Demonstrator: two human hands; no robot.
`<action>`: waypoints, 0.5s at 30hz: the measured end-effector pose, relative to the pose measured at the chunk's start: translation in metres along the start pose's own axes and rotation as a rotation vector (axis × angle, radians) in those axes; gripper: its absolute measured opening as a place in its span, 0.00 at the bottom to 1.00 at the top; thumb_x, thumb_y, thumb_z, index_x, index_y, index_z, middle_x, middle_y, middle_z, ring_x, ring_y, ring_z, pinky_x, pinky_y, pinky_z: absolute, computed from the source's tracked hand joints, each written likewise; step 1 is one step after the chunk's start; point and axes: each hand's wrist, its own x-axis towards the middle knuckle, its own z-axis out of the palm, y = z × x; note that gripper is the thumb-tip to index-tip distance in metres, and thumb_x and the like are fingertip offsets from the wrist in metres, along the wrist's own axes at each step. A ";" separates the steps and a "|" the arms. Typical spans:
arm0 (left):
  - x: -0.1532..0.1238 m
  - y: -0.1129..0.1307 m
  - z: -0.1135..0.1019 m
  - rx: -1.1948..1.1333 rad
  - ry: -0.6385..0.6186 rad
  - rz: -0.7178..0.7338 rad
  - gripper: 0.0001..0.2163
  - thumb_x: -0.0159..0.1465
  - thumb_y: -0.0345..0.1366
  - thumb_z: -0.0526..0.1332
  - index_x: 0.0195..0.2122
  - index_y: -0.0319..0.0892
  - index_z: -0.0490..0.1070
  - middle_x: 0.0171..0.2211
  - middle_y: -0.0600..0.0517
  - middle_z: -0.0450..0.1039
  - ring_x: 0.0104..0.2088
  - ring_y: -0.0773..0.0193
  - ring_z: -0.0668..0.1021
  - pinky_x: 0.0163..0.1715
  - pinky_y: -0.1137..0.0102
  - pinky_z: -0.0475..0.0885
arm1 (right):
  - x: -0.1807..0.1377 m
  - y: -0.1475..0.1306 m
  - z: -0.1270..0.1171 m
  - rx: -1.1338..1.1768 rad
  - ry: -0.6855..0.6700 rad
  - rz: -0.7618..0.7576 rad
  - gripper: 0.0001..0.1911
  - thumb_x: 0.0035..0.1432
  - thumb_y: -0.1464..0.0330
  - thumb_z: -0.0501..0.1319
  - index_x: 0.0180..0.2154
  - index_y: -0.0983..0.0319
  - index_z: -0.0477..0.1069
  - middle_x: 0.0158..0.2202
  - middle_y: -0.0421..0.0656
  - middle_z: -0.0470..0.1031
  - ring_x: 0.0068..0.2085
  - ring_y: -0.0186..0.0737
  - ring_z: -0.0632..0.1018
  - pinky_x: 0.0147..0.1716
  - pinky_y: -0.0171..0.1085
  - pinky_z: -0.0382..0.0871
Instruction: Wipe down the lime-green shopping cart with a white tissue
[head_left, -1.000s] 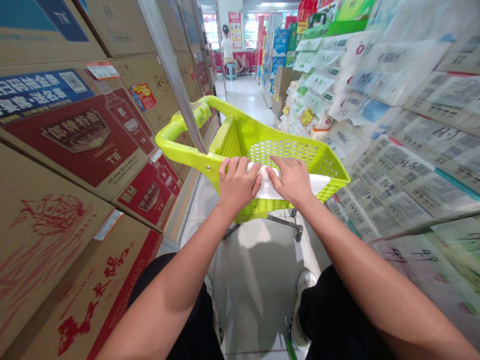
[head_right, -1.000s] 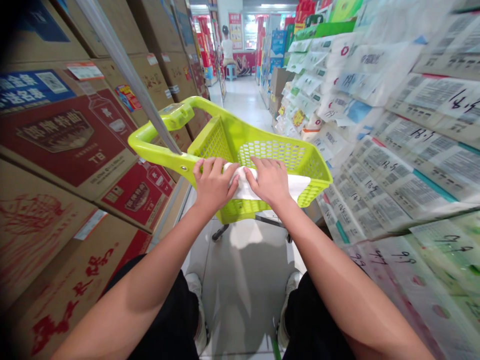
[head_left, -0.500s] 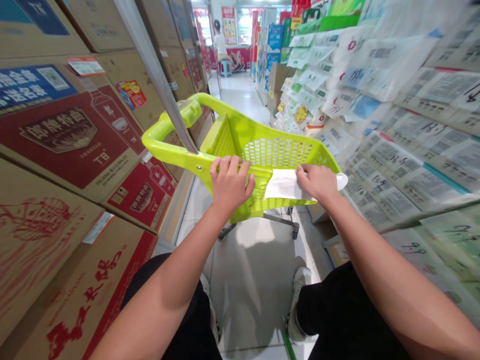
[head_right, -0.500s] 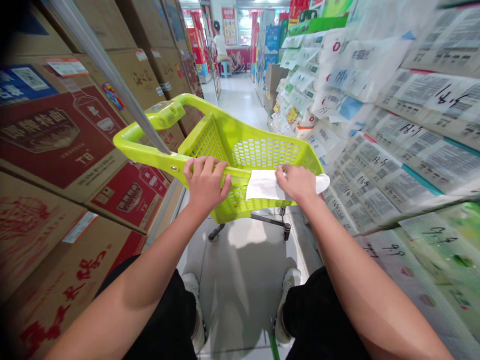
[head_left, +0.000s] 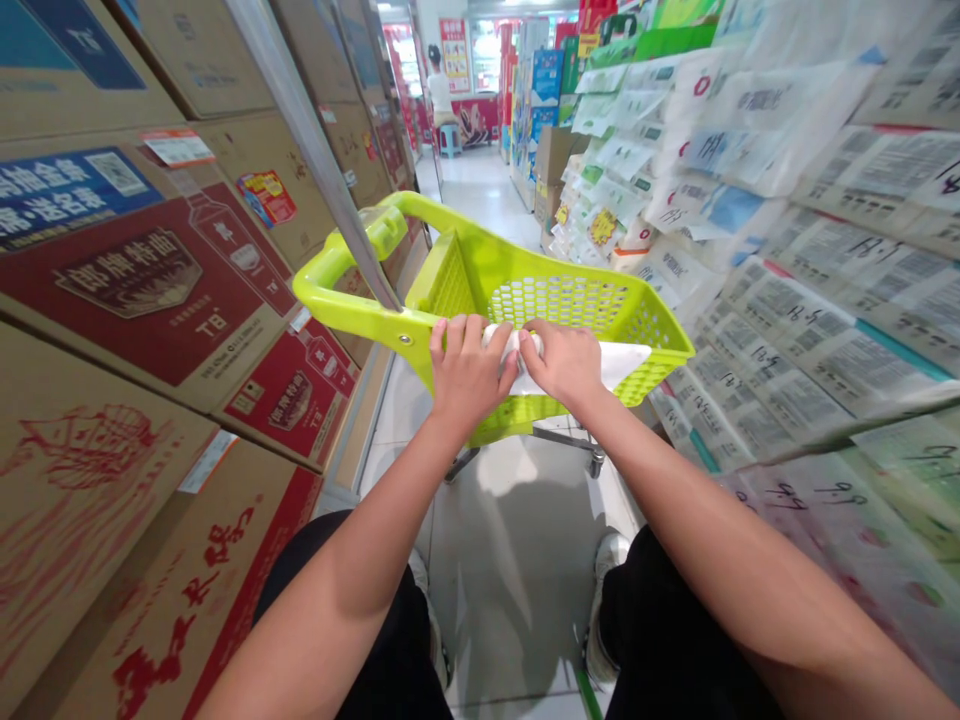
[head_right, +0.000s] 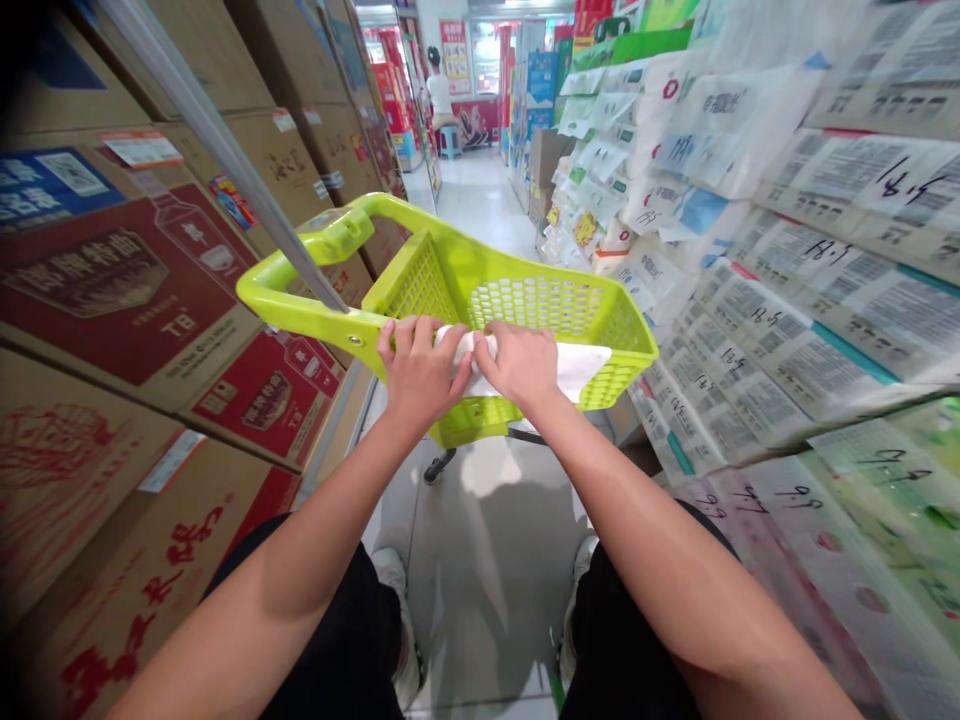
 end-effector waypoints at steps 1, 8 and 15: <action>0.000 -0.003 0.000 0.002 0.005 0.002 0.18 0.74 0.48 0.54 0.58 0.49 0.77 0.53 0.42 0.75 0.61 0.43 0.71 0.69 0.46 0.53 | 0.001 -0.001 -0.001 -0.008 -0.014 0.010 0.27 0.77 0.52 0.46 0.52 0.58 0.79 0.44 0.49 0.86 0.44 0.51 0.83 0.43 0.42 0.60; -0.003 -0.011 0.001 -0.040 -0.004 -0.031 0.17 0.73 0.45 0.55 0.56 0.47 0.78 0.54 0.42 0.75 0.62 0.42 0.71 0.71 0.45 0.51 | -0.007 0.037 -0.007 -0.120 -0.085 0.121 0.28 0.76 0.51 0.47 0.50 0.58 0.80 0.41 0.51 0.85 0.40 0.51 0.82 0.35 0.40 0.55; -0.002 0.000 -0.002 -0.045 -0.033 -0.042 0.18 0.73 0.47 0.54 0.57 0.47 0.77 0.54 0.42 0.74 0.60 0.41 0.70 0.69 0.44 0.51 | -0.023 0.078 -0.011 -0.208 -0.065 0.168 0.27 0.74 0.55 0.47 0.46 0.60 0.82 0.36 0.52 0.84 0.35 0.49 0.80 0.33 0.41 0.50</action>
